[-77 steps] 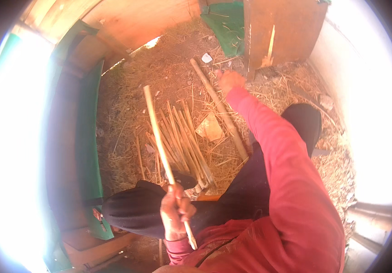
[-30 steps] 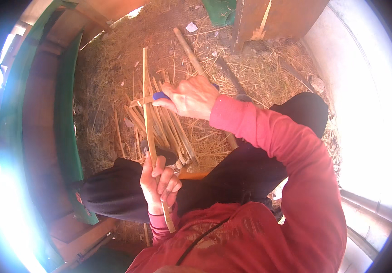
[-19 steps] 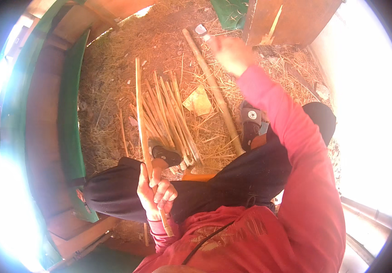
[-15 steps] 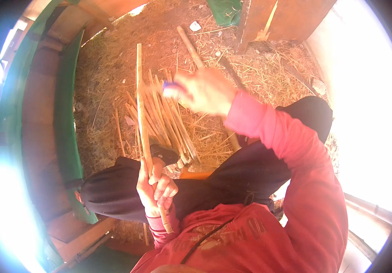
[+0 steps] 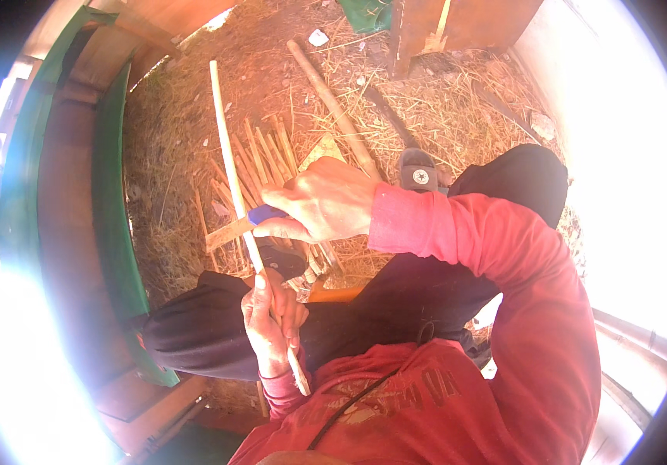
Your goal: The person sits on the ground and uses a knife to shave thin strips off a long wooden stick. They hold the stick with one hand and scrape the blade along its length repeatedly, creating a pile of wood shavings on the floor.
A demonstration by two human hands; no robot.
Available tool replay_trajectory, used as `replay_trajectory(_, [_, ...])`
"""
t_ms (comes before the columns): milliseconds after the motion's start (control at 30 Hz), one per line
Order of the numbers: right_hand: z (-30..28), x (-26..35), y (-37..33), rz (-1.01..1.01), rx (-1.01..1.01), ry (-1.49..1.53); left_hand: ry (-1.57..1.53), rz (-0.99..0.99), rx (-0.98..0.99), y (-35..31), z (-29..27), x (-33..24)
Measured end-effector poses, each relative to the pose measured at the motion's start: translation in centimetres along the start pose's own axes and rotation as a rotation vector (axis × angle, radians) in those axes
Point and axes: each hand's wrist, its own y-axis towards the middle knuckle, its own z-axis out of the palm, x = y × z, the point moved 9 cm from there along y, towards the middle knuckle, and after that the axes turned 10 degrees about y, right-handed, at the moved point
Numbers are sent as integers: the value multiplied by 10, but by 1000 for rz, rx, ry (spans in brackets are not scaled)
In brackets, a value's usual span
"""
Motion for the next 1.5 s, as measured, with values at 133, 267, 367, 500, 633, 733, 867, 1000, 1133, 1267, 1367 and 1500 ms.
replay_trajectory(133, [-1, -2, -2, -13, -4, 65, -34, 7, -2, -1, 8, -2])
replay_trajectory(267, [3, 0, -6, -37, -21, 72, -79, -16, -47, -1, 11, -4])
replay_trajectory(367, [3, 4, -5, -24, -58, -9, -92, -7, -63, -4, 13, -4])
replay_trajectory(500, [15, -38, 9, 196, -33, -319, -79, 83, -32, -12, 19, 3])
replay_trajectory(633, [-110, -171, -3, 559, -449, -624, -25, 19, 72, -28, 31, 4])
replay_trajectory(733, [-114, -123, 12, 545, -578, -305, -14, 61, -103, -13, 6, -3])
replay_trajectory(867, [-46, -53, 16, 203, -245, -23, 91, 18, -85, -6, 13, 0])
replay_trajectory(1000, [-2, 0, 10, -33, -22, -27, 50, 37, -82, 0, 13, -3])
replay_trajectory(1133, [5, 1, 5, -46, -82, -73, -32, 15, -49, -6, 17, -3])
replay_trajectory(1267, [18, -20, 11, -57, -109, -206, -108, -61, -108, -1, 16, 3])
replay_trajectory(1367, [21, -29, 16, -54, -118, -251, -211, -133, -105, -1, 10, 8])
replay_trajectory(1500, [-90, -213, -12, 724, -353, -571, -205, -160, -64, -31, 10, 11])
